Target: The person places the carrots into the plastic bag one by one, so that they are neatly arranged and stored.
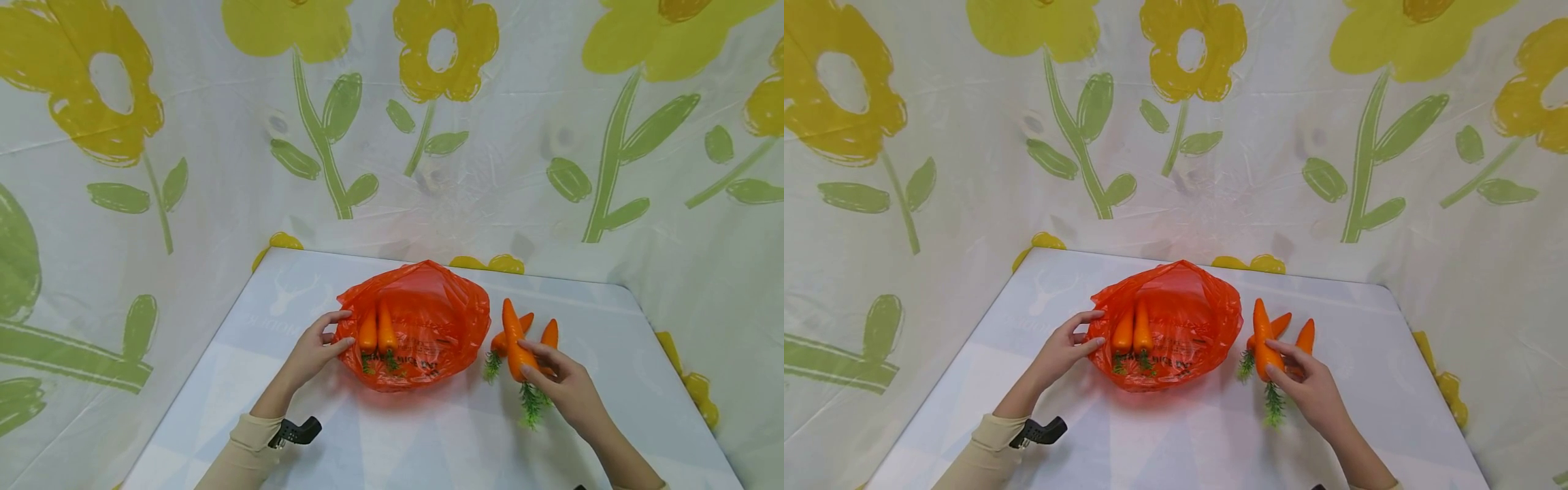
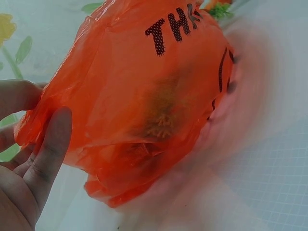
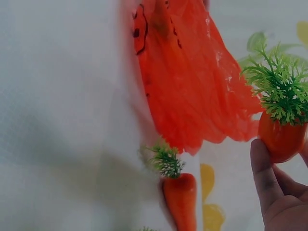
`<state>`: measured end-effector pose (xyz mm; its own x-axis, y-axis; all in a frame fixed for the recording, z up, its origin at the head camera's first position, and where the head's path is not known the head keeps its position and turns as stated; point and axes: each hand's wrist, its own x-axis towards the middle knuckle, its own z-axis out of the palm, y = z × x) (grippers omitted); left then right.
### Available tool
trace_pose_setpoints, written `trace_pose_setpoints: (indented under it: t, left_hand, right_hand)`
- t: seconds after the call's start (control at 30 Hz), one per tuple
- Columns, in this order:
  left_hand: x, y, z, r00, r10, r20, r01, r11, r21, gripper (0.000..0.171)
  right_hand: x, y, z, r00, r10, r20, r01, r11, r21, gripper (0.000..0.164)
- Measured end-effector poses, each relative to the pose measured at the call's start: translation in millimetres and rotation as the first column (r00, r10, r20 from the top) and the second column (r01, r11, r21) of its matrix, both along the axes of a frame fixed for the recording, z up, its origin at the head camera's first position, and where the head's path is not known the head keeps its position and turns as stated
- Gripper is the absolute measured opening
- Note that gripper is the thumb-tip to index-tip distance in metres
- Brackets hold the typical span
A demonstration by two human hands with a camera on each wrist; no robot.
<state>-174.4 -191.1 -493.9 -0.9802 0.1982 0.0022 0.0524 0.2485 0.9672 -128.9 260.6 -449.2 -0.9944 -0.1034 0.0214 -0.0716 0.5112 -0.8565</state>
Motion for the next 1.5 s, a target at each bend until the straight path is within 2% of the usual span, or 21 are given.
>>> trace_pose_setpoints:
  t: [0.17, 0.4, 0.8, 1.17, 1.5]
  left_hand:
    - [-0.1, 1, 1.2, 1.000, 0.003, -0.003, -0.003, 1.000, -0.009, 0.056]
    - [-0.8, 0, -0.5, 1.000, 0.006, -0.005, -0.006, 1.000, -0.017, 0.056]
    - [-0.7, -1, -1.0, 1.000, 0.006, -0.004, -0.006, 1.000, -0.005, 0.055]
    - [-0.2, -1, -0.8, 1.000, 0.004, -0.004, -0.004, 1.000, 0.008, 0.055]
    - [0.0, 0, -0.8, 1.000, 0.010, -0.001, -0.010, 1.000, -0.002, 0.056]
  right_hand:
    - [0.2, -3, 4.5, 1.000, 0.011, -0.007, -0.011, 0.999, -0.034, 0.045]
    - [-0.2, -5, 6.9, 0.998, 0.036, -0.044, -0.037, 0.999, -0.030, 0.043]
    - [0.3, -11, 18.1, 0.994, 0.051, -0.097, -0.059, 0.995, -0.078, 0.040]
    - [-1.5, -16, 24.1, 0.986, 0.092, -0.138, -0.111, 0.985, -0.130, 0.040]
    - [-5.7, -21, 24.0, 0.980, 0.114, -0.163, -0.140, 0.977, -0.162, 0.038]
